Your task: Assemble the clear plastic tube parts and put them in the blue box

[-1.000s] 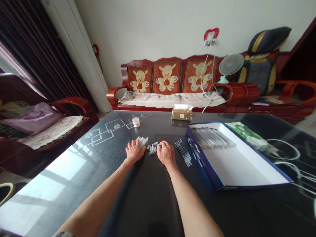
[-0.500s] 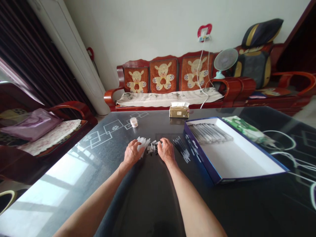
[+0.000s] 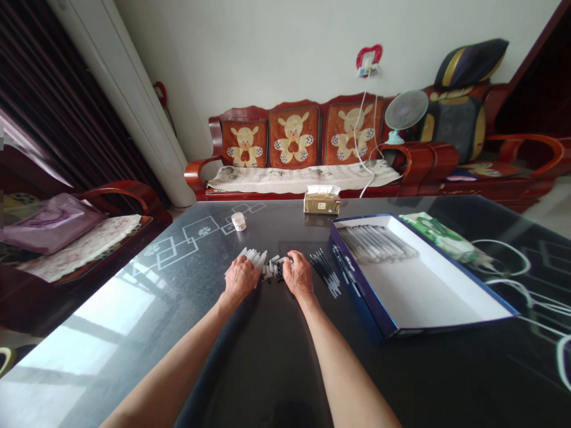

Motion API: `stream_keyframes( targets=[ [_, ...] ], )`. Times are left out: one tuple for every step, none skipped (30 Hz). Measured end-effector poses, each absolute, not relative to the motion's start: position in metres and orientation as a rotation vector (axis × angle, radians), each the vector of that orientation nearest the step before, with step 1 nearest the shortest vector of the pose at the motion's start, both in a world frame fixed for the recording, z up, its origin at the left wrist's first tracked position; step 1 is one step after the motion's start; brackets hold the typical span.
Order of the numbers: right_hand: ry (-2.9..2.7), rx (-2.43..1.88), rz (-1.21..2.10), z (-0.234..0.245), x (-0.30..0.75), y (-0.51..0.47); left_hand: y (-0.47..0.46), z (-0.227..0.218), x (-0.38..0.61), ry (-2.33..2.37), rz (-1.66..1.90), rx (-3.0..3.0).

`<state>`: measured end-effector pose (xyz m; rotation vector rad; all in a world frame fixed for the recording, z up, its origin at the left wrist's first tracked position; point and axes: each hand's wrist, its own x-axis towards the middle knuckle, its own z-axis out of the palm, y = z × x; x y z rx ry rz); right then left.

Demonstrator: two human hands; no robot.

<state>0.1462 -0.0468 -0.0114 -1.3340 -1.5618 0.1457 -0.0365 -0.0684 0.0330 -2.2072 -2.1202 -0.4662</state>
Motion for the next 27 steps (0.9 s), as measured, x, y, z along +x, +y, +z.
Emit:
stream_keyframes(
  targets=[
    [-1.538, -1.319, 0.154, -0.011, 0.147, -0.047, -0.068, 0.034, -0.036, -2.12, -0.49, -2.197],
    [-1.514, -1.304, 0.161, -0.011, 0.148, -0.048, -0.069, 0.036, -0.036, -2.107, -0.528, -2.188],
    [-1.492, -1.289, 0.165, -0.01, 0.149, -0.048, -0.069, 0.038, -0.035, -2.081, -0.574, -2.187],
    [-1.471, -1.274, 0.166, -0.009, 0.15, -0.049, -0.07, 0.04, -0.033, -2.047, -0.621, -2.199],
    [-1.457, -1.26, 0.162, -0.008, 0.151, -0.051, -0.072, 0.042, -0.03, -2.02, -0.655, -2.222],
    [-1.452, -1.244, 0.152, -0.006, 0.151, -0.052, -0.073, 0.044, -0.027, -2.009, -0.665, -2.261],
    [-1.463, -1.227, 0.136, -0.005, 0.151, -0.054, -0.074, 0.046, -0.024, -2.019, -0.66, -2.308],
    [-1.492, -1.21, 0.117, -0.003, 0.15, -0.056, -0.074, 0.047, -0.02, -2.036, -0.646, -2.35],
    [-1.535, -1.192, 0.098, -0.001, 0.149, -0.058, -0.075, 0.047, -0.016, -2.023, -0.653, -2.402],
    [-1.586, -1.172, 0.086, 0.0, 0.149, -0.06, -0.075, 0.048, -0.013, -1.995, -0.691, -2.452],
    [-1.634, -1.152, 0.08, 0.002, 0.148, -0.061, -0.074, 0.048, -0.01, -1.948, -0.771, -2.497],
    [-1.664, -1.138, 0.08, 0.002, 0.147, -0.062, -0.074, 0.049, -0.008, -1.891, -0.891, -2.535],
    [-1.674, -1.132, 0.083, 0.003, 0.147, -0.062, -0.073, 0.049, -0.006, -1.842, -1.037, -2.559],
    [-1.665, -1.133, 0.086, 0.003, 0.146, -0.063, -0.073, 0.05, -0.004, -1.811, -1.192, -2.57],
    [-1.647, -1.14, 0.087, 0.002, 0.146, -0.063, -0.073, 0.051, -0.003, -1.79, -1.344, -2.573],
    [-1.626, -1.149, 0.087, 0.002, 0.146, -0.062, -0.072, 0.052, -0.001, -1.772, -1.483, -2.573],
    [-1.606, -1.157, 0.085, 0.001, 0.146, -0.062, -0.072, 0.052, 0.001, -1.756, -1.605, -2.573],
    [-1.591, -1.158, 0.082, 0.001, 0.147, -0.062, -0.072, 0.052, 0.003, -1.739, -1.706, -2.577],
    [-1.581, -1.152, 0.077, 0.0, 0.147, -0.062, -0.072, 0.052, 0.005, -1.714, -1.786, -2.587],
    [-1.576, -1.141, 0.072, 0.0, 0.147, -0.062, -0.071, 0.051, 0.007, -1.681, -1.844, -2.605],
    [-1.576, -1.129, 0.071, -0.001, 0.147, -0.062, -0.07, 0.051, 0.01, -1.637, -1.884, -2.63],
    [-1.583, -1.118, 0.073, -0.001, 0.147, -0.062, -0.07, 0.05, 0.012, -1.579, -1.908, -2.654],
    [-1.593, -1.114, 0.078, -0.001, 0.147, -0.061, -0.068, 0.05, 0.013, -1.509, -1.92, -2.674],
    [-1.602, -1.118, 0.08, -0.001, 0.147, -0.061, -0.067, 0.05, 0.014, -1.442, -1.929, -2.673],
    [-1.608, -1.135, 0.077, -0.001, 0.146, -0.062, -0.066, 0.051, 0.014, -1.395, -1.942, -2.644],
    [-1.613, -1.162, 0.067, -0.001, 0.146, -0.062, -0.065, 0.052, 0.012, -1.38, -1.956, -2.587],
    [-1.627, -1.199, 0.055, 0.0, 0.146, -0.062, -0.065, 0.053, 0.009, -1.401, -1.966, -2.511]
  ],
)
